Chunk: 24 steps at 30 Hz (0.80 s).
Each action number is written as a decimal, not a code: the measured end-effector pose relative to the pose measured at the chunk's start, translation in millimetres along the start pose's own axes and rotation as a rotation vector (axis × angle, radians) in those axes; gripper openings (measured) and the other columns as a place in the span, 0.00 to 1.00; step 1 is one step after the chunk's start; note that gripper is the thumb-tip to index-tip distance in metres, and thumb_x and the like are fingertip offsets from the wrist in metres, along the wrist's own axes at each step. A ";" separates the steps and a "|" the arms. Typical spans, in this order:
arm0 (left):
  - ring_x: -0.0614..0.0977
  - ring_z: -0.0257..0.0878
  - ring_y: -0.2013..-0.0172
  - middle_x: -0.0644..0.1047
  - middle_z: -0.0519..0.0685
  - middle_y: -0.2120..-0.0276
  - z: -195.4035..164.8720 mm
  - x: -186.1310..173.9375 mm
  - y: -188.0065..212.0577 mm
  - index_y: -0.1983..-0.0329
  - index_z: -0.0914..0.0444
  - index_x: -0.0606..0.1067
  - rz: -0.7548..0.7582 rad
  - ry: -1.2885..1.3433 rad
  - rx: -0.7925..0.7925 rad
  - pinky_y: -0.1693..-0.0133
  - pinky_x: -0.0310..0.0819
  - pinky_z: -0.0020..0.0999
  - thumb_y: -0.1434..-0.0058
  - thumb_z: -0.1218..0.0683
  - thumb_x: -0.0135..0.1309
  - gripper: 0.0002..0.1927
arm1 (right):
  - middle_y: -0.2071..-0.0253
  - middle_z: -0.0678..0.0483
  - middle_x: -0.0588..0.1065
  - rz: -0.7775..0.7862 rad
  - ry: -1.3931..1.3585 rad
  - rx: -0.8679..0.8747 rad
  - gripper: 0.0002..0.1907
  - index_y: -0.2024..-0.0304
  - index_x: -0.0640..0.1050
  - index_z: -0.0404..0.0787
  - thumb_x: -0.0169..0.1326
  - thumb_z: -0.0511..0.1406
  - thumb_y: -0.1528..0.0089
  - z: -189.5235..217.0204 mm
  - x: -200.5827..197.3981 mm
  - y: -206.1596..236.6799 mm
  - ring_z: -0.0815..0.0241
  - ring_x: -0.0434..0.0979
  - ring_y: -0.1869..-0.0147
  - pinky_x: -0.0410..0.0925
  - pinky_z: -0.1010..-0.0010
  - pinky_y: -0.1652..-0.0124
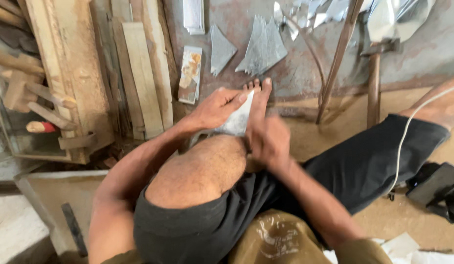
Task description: The person sits on the floor at a low workbench and cuts small pieces from thin metal sheets using hand shears, trimming edges and placing the cut pieces and scraps onto the bench among piles of similar cut metal pieces.
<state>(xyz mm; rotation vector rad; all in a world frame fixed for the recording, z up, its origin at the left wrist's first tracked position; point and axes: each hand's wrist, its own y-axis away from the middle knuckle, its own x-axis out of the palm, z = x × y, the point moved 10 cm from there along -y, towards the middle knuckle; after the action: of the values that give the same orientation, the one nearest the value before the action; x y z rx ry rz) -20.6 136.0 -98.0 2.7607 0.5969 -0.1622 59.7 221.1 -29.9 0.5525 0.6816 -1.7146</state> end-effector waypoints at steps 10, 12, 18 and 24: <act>0.67 0.27 0.67 0.70 0.41 0.71 40.4 4.0 -0.7 0.39 0.66 0.74 0.008 0.133 -0.052 0.65 0.68 0.30 0.23 0.49 0.44 0.20 | 0.66 0.48 0.74 -0.218 -0.225 -0.208 0.12 0.58 0.77 0.35 0.58 0.21 0.43 15.3 -15.8 27.3 0.48 0.75 0.63 0.69 0.60 0.62; 0.64 0.30 0.68 0.66 0.44 0.73 57.7 4.8 -3.8 0.45 0.69 0.78 0.018 0.055 -0.116 0.67 0.64 0.31 0.22 0.49 0.47 0.19 | 0.64 0.48 0.75 -0.155 -0.265 -0.202 0.14 0.57 0.77 0.35 0.56 0.20 0.43 12.6 -8.3 41.3 0.48 0.77 0.61 0.71 0.61 0.61; 0.79 0.32 0.61 0.78 0.44 0.62 95.8 -30.8 -78.4 0.36 0.66 0.74 -0.293 0.411 -0.013 0.58 0.75 0.31 0.21 0.48 0.45 0.21 | 0.61 0.48 0.77 -0.211 -0.297 0.041 0.11 0.54 0.77 0.36 0.58 0.21 0.37 -43.7 -4.3 55.3 0.54 0.79 0.59 0.72 0.67 0.59; 0.78 0.58 0.52 0.77 0.62 0.52 104.9 -95.4 -88.1 0.40 0.65 0.72 -0.810 -0.816 -0.179 0.51 0.73 0.49 0.38 0.44 0.63 0.30 | 0.55 0.49 0.77 -0.307 -0.339 0.332 0.11 0.49 0.76 0.32 0.58 0.24 0.34 -107.7 -13.3 78.3 0.63 0.79 0.54 0.72 0.73 0.56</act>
<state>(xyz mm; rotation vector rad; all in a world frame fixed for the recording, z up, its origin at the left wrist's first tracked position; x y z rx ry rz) -148.7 141.6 -204.9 1.8610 1.3146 -1.2419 140.3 291.1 -110.6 0.3794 0.2461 -2.1659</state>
